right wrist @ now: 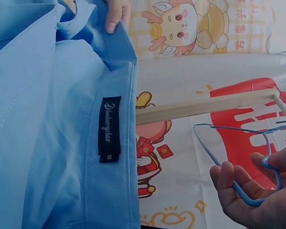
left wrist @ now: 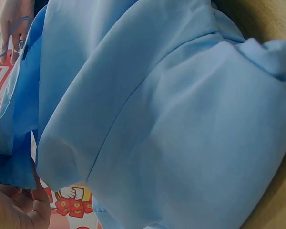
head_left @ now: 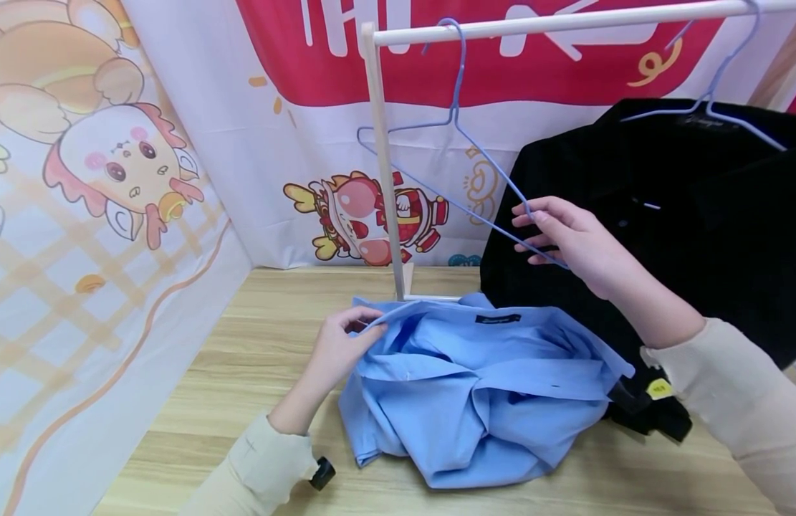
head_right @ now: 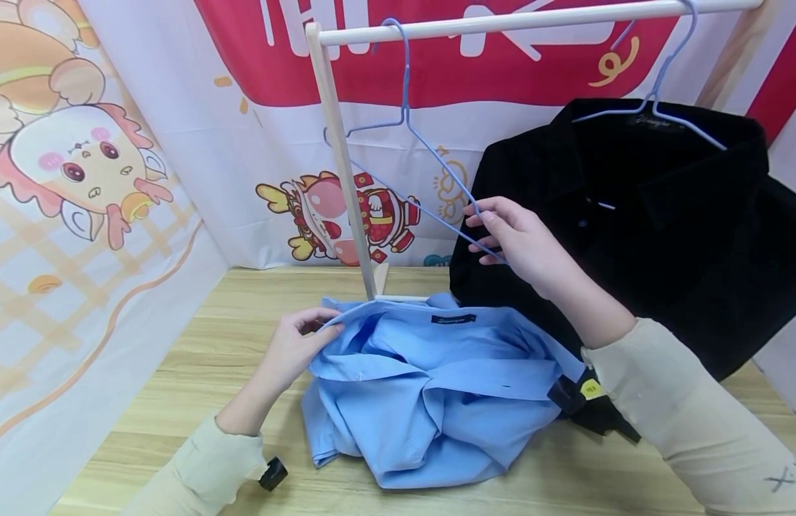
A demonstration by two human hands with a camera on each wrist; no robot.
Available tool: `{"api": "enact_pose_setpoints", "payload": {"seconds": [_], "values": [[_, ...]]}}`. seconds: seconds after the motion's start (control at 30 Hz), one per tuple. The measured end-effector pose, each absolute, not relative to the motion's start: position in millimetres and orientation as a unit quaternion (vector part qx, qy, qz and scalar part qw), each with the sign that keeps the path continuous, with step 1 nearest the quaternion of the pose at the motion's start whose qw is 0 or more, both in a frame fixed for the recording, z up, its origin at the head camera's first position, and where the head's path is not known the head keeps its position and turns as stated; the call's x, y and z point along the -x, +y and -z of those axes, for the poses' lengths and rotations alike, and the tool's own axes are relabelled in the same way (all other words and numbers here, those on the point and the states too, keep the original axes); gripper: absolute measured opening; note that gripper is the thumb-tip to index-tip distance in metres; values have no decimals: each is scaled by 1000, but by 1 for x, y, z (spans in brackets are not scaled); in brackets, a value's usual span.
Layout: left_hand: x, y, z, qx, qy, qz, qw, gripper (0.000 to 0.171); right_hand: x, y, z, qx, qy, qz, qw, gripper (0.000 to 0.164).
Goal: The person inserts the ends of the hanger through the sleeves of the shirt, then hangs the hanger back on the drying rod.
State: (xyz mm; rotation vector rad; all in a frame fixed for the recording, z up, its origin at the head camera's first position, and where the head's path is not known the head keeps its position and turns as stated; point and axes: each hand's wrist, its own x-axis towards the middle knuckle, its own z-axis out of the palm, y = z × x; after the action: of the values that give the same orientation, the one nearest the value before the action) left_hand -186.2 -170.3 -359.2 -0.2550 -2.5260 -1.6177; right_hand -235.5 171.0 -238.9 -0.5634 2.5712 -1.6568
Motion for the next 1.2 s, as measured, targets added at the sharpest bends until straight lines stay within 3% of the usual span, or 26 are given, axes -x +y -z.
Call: {"api": "enact_pose_setpoints", "payload": {"seconds": [0.93,1.2], "values": [[186,-171,361,90,-840,532,63,17,222,193,236,190,828,524,-61,44],[186,-171,363,84,-843,528,61,17,215,210,247,215,825,516,-82,36]]}}
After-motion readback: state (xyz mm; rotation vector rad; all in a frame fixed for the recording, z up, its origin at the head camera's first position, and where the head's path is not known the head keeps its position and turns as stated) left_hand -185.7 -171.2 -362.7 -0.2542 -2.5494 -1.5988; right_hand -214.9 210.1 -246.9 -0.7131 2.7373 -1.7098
